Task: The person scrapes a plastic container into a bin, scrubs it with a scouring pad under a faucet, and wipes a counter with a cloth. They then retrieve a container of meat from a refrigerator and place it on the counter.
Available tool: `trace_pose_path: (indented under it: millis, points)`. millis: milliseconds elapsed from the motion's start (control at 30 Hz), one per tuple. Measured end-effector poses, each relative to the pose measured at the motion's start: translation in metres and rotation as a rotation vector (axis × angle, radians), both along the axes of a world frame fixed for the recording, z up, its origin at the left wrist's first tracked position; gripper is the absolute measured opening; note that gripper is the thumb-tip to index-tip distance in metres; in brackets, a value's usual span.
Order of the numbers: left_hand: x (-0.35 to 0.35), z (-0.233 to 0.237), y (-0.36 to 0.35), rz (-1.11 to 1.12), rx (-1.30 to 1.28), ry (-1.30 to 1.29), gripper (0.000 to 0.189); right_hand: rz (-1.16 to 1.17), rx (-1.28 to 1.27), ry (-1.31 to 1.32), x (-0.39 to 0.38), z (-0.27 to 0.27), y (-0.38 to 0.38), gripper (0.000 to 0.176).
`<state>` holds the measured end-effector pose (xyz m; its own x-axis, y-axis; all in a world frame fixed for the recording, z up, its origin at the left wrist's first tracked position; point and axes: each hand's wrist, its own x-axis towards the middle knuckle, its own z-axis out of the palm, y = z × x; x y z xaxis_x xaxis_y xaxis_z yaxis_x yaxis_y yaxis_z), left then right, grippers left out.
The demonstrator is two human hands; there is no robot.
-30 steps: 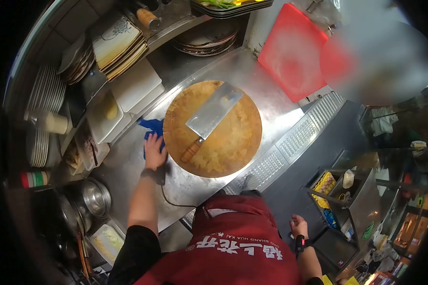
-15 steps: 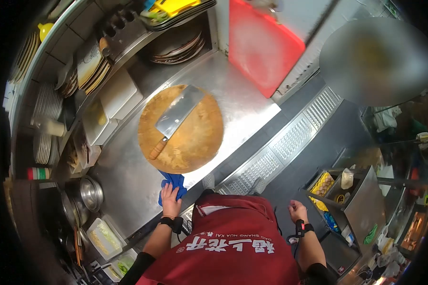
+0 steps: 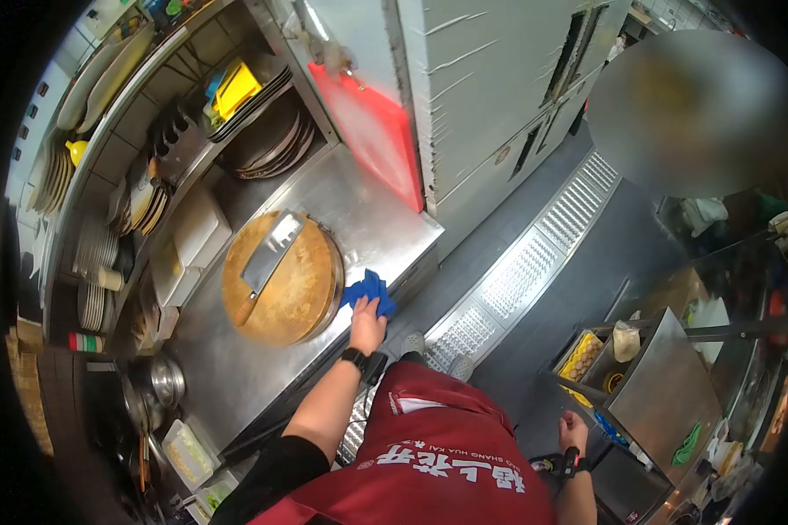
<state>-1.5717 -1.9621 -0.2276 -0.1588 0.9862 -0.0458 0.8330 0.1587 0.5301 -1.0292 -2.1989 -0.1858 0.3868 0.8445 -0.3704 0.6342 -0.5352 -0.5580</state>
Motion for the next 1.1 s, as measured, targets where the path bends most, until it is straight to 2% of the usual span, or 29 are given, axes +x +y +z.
trace_pose_path:
  millis: [67, 233, 300, 367, 433, 467, 500, 533, 567, 600, 633, 667, 700, 733, 767, 800, 833, 933, 967, 1033, 1100]
  points:
    - [0.019, -0.011, 0.048, 0.08, 0.023, -0.001, 0.052, -0.133, -0.084, 0.087, 0.008, -0.017, -0.018, 0.019]
    - [0.029, -0.037, 0.176, 0.339, 0.103, -0.13, 0.05, -0.161, -0.103, 0.055, -0.016, 0.0, -0.033, 0.026]
    - [0.021, -0.034, 0.221, 0.526, 0.169, -0.213, 0.05, -0.194, -0.096, 0.064, -0.021, 0.0, -0.029, 0.026]
    - [0.002, -0.041, 0.267, 0.669, 0.209, -0.131, 0.046, -0.347, -0.159, 0.142, -0.027, 0.003, -0.02, 0.025]
    - [-0.024, -0.045, 0.304, 0.822, 0.246, 0.011, 0.031, -0.365, -0.124, 0.1, -0.031, 0.0, -0.009, 0.025]
    - [-0.039, -0.044, 0.323, 0.954, 0.154, -0.011, 0.029, -0.356, -0.094, 0.057, -0.03, -0.002, -0.003, 0.025]
    - [-0.048, -0.023, 0.337, 1.099, 0.067, -0.019, 0.027, -0.37, -0.089, 0.053, -0.033, -0.001, 0.007, 0.025]
    - [-0.064, -0.019, 0.346, 1.153, 0.04, 0.052, 0.025, -0.372, -0.087, 0.053, -0.036, -0.001, 0.016, 0.026]
    - [-0.066, 0.006, 0.355, 1.275, -0.012, 0.091, 0.02, -0.384, -0.081, 0.052, -0.039, 0.0, 0.025, 0.026]
    - [-0.111, -0.036, 0.373, 1.327, -0.074, -0.083, 0.019, -0.419, -0.07, 0.046, -0.043, 0.001, 0.034, 0.026]
    - [-0.162, -0.098, 0.383, 0.921, -0.248, 0.343, 0.02, -0.379, -0.065, -0.008, -0.047, 0.003, 0.042, 0.026]
    - [-0.201, -0.131, 0.397, 0.739, -0.384, 0.503, 0.023, -0.347, -0.061, -0.062, -0.053, 0.004, 0.05, 0.027]
    - [-0.133, 0.002, 0.384, 1.511, -0.222, 0.138, 0.025, -0.407, -0.047, -0.067, -0.058, 0.005, 0.054, 0.027]
    - [-0.131, 0.034, 0.377, 1.475, -0.228, 0.022, 0.027, -0.387, -0.041, -0.086, -0.063, 0.009, 0.058, 0.028]
    - [-0.152, 0.02, 0.379, 1.177, -0.523, 0.29, 0.029, -0.374, -0.035, -0.107, -0.068, 0.013, 0.061, 0.028]
    - [-0.169, 0.017, 0.38, 1.11, -0.518, 0.298, 0.033, -0.421, -0.058, -0.039, -0.074, 0.021, 0.063, 0.03]
    - [-0.179, 0.022, 0.375, 1.083, -0.474, 0.225, 0.037, -0.493, -0.041, -0.045, -0.078, 0.021, 0.057, 0.03]
    - [-0.181, 0.049, 0.369, 0.972, -0.309, -0.144, 0.049, -0.385, -0.167, -0.079, -0.081, 0.029, 0.051, 0.033]
    - [-0.275, -0.021, 0.364, 0.652, -0.34, -0.424, 0.059, -0.407, -0.161, -0.087, -0.082, 0.029, 0.051, 0.033]
    - [-0.18, -0.015, 0.388, 0.846, 0.043, -0.828, 0.044, -0.36, -0.182, -0.062, -0.081, 0.021, 0.043, 0.034]
    - [-0.212, -0.114, 0.412, 0.351, 0.271, -0.39, 0.045, -0.356, -0.193, -0.035, -0.075, 0.009, 0.039, 0.036]
